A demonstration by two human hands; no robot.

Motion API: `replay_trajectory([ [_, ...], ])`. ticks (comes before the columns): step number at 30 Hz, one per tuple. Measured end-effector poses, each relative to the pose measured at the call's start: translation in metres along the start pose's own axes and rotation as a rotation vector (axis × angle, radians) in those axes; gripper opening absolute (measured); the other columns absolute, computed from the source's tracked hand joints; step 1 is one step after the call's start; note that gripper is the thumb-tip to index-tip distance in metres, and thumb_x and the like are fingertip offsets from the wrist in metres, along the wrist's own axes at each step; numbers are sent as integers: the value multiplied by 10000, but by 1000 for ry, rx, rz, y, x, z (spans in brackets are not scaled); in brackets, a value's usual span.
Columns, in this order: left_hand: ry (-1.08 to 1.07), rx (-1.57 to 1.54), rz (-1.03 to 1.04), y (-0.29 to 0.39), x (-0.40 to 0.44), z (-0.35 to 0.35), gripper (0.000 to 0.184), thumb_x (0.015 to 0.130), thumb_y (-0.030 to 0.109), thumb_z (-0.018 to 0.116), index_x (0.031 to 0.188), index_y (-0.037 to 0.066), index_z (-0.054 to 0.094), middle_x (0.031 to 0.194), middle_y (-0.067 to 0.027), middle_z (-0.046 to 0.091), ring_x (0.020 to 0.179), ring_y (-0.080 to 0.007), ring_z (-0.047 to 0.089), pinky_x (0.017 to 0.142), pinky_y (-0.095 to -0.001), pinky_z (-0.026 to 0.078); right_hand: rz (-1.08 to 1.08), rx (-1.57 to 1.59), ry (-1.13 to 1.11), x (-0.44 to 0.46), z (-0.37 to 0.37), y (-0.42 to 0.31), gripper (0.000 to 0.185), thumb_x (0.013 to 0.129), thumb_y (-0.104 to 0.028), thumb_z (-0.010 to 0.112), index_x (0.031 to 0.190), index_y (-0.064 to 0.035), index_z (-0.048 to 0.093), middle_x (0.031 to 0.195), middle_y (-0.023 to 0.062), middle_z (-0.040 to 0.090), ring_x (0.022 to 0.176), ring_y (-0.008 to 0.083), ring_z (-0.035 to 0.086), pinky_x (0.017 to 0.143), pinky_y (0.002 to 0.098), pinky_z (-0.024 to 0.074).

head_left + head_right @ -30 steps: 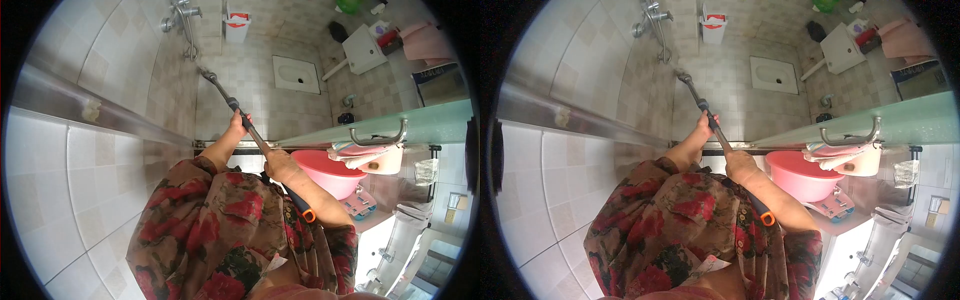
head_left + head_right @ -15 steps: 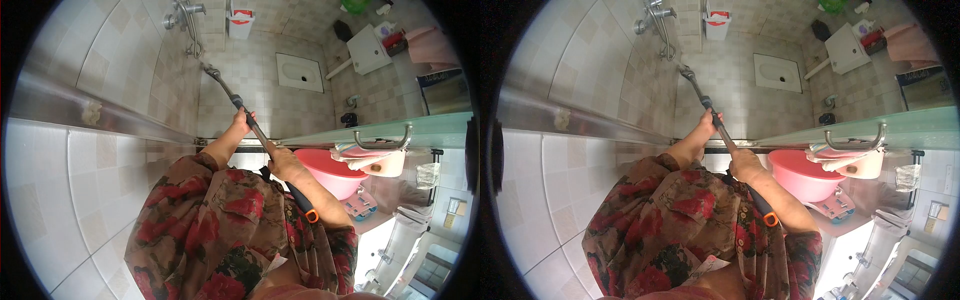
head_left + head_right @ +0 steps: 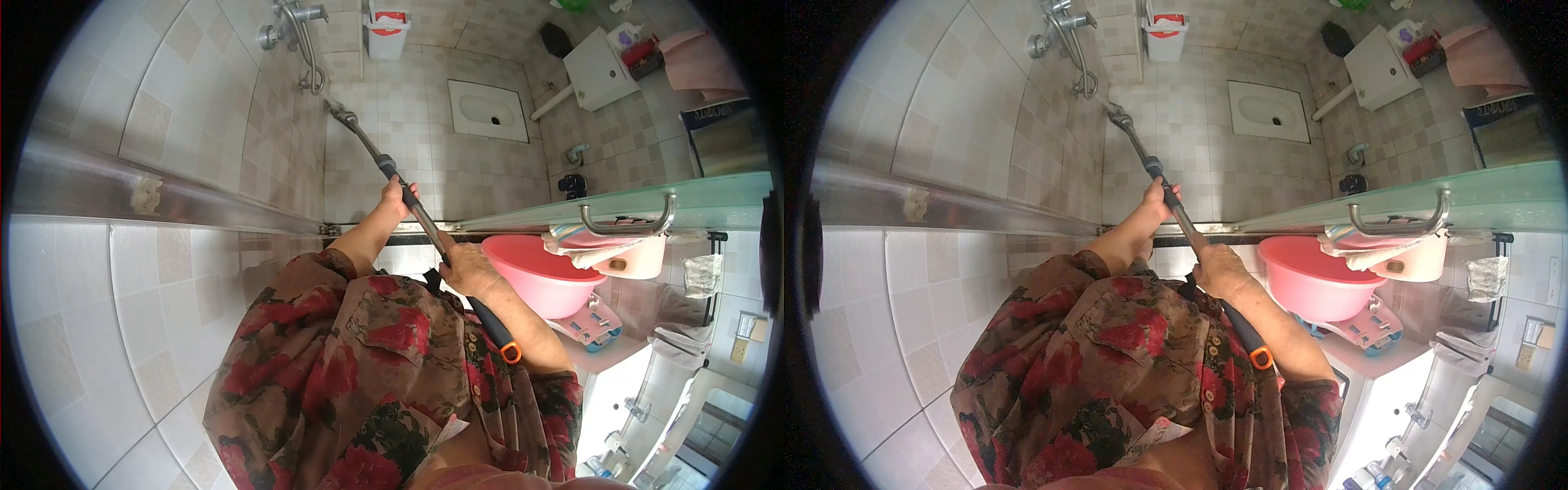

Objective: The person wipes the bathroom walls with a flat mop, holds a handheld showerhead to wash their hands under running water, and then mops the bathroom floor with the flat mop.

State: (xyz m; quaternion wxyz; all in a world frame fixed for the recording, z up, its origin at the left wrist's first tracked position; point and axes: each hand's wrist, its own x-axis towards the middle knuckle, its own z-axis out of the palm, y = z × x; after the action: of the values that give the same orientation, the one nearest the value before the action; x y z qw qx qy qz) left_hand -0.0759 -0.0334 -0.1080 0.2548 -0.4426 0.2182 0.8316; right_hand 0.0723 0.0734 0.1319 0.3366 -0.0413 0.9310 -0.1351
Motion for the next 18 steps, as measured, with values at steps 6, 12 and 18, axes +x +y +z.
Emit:
replay_trajectory([
  [6, 25, 18, 3, 1, -12, 4, 275, 968, 338, 401, 1051, 80, 353, 742, -122, 529, 534, -196, 516, 465, -334, 447, 4, 1, -9, -2, -3, -3, 638, 807, -164, 587, 1367, -52, 301, 894, 220, 644, 914, 363, 620, 825, 451, 487],
  [12, 45, 137, 5, 3, -5, 10, 280, 961, 294, 413, 1098, 58, 352, 766, -134, 541, 556, -221, 525, 488, -354, 464, -62, 462, 47, 7, 19, 29, 650, 819, -135, 590, 1374, -17, 273, 766, 170, 618, 641, 259, 623, 578, 356, 513],
  [18, 59, 375, 120, 2, 8, 2, 229, 884, 141, 537, 1018, -32, 469, 855, -146, 562, 695, -273, 598, 605, -426, 538, 104, 1523, -136, 17, 33, 47, 680, 835, -89, 569, 1409, -22, 210, 727, 93, 548, 441, 116, 498, 361, 245, 403],
])
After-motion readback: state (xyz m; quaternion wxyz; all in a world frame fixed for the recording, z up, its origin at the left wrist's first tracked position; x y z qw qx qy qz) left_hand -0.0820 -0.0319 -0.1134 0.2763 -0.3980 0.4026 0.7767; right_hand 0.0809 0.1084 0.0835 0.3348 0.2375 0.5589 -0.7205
